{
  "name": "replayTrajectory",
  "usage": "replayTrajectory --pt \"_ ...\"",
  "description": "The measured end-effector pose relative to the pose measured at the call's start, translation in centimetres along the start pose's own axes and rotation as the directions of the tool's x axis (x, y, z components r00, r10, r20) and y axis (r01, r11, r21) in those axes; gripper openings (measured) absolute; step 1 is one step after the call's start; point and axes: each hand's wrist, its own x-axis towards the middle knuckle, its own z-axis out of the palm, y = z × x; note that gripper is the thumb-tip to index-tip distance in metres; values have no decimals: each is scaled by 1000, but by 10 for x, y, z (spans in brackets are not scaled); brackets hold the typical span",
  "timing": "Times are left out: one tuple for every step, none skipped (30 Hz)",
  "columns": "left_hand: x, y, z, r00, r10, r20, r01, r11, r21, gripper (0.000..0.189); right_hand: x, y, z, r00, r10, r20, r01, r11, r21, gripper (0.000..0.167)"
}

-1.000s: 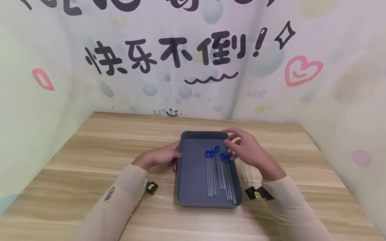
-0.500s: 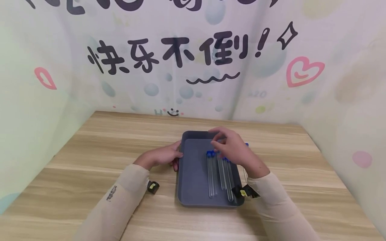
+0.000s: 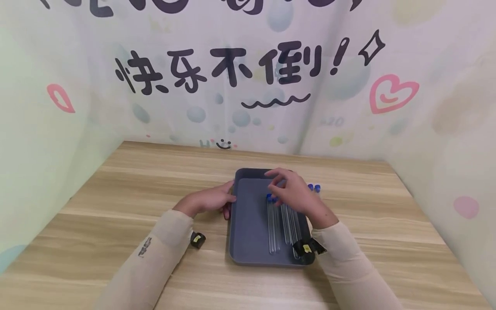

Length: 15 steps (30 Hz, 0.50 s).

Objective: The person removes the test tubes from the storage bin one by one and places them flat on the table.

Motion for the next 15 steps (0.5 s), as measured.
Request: replayTrajectory --pt "0 0 0 1000 -2 1 2 1000 0 66 1 2 1 1000 2 3 -2 1000 -9 41" --pt "0 0 0 1000 -5 2 5 1000 1 65 1 3 2 1000 9 6 -9 1000 -9 41" --pt "1 0 0 1000 -5 4 5 1000 2 65 2 5 3 1000 13 11 -13 1000 -12 41" --pt "1 0 0 1000 -4 5 4 1000 2 65 2 6 4 1000 21 14 -20 1000 -10 41" --pt "1 0 0 1000 -7 4 7 1000 3 66 3 7 4 999 27 17 -27 1000 -8 42" --pt "1 0 0 1000 -11 4 10 1000 3 66 3 9 5 999 33 21 -33 999 -3 42" --pt "1 0 0 1000 -13 3 13 1000 5 67 4 10 6 999 33 28 -33 999 0 42" --pt "0 1 0 1000 -15 3 15 1000 7 67 4 11 7 999 38 33 -38 999 8 42" --pt "0 1 1 1000 -17 2 17 1000 6 67 5 12 7 999 41 35 -41 999 9 42" --pt "-1 1 1 1000 -19 0 19 1000 6 67 5 13 8 998 46 36 -46 999 10 42" --pt "-1 1 1 1000 -19 0 19 1000 5 67 6 14 9 998 46 38 -47 999 6 42" --pt "-1 1 1 1000 -17 1 17 1000 4 67 6 15 9 998 48 42 -49 999 2 41" --pt "-1 1 1 1000 -15 1 15 1000 4 66 7 16 10 998 52 46 -52 999 -8 41" --pt "-1 1 1 1000 -12 3 12 1000 1 66 7 17 11 997 62 47 -61 998 -17 41" --pt "0 0 1 1000 -10 4 10 1000 0 66 7 18 11 997 65 50 -64 998 -27 41"
